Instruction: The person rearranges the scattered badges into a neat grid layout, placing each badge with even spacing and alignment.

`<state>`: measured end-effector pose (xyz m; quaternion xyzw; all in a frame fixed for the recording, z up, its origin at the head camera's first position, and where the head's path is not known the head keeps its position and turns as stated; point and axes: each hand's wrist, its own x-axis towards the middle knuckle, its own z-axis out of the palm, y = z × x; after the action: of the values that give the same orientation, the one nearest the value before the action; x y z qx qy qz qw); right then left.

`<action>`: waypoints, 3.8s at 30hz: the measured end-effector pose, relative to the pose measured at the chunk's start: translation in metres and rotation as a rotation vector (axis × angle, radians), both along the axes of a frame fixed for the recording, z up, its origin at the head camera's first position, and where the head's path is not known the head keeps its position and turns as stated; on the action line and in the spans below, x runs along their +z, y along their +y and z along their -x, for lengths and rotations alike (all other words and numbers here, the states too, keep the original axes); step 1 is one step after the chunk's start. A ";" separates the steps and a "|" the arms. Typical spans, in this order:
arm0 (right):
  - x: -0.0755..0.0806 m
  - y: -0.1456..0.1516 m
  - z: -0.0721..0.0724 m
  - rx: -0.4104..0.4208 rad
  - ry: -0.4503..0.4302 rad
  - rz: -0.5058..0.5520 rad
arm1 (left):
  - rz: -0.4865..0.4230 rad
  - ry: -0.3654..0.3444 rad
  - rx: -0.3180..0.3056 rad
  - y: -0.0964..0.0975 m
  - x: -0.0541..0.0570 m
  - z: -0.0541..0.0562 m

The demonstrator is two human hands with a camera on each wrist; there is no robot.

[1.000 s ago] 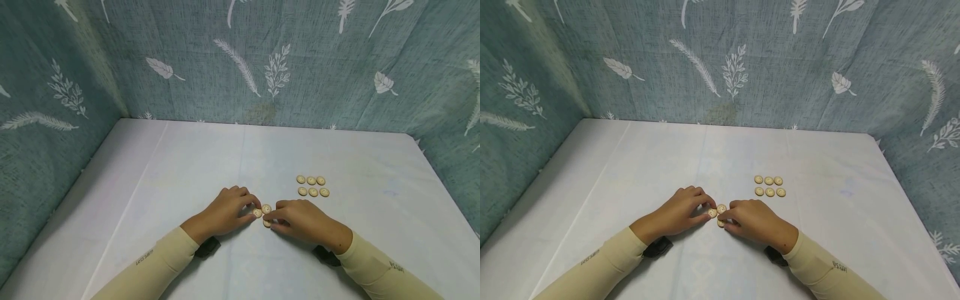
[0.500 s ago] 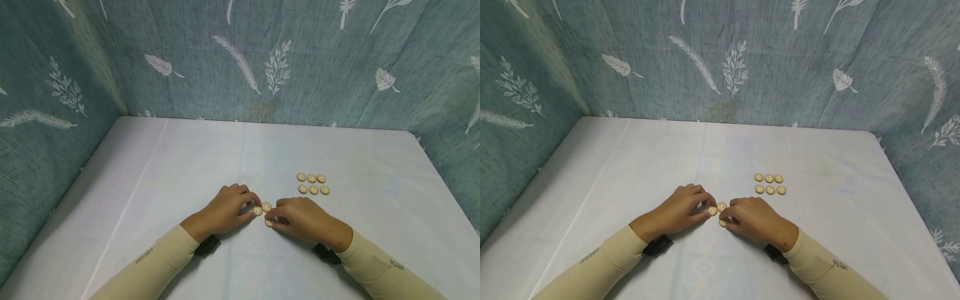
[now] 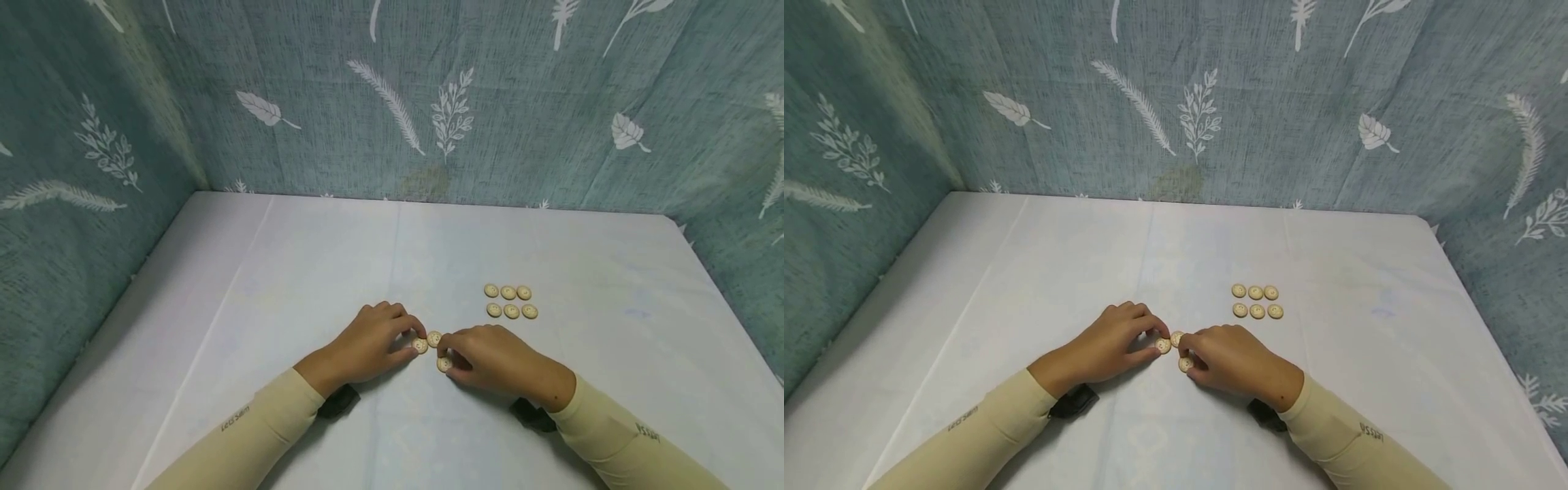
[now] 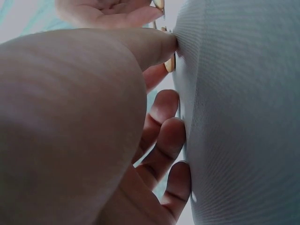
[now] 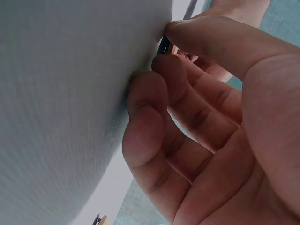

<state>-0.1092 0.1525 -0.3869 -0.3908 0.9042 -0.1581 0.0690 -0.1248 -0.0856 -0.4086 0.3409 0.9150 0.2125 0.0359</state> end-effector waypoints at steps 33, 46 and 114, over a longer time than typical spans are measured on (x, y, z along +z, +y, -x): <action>0.009 0.025 0.015 -0.093 -0.072 -0.069 | 0.000 0.006 0.006 0.000 0.000 -0.001; 0.008 0.032 0.020 -0.112 -0.049 -0.083 | -0.005 0.015 0.005 0.000 -0.001 -0.001; 0.015 0.104 0.032 -0.338 -0.202 -0.076 | -0.005 0.002 0.010 0.000 -0.002 0.000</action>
<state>-0.1410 0.2567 -0.3723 -0.2129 0.9506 -0.1717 0.1466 -0.1246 -0.0853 -0.4106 0.3366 0.9163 0.2146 0.0329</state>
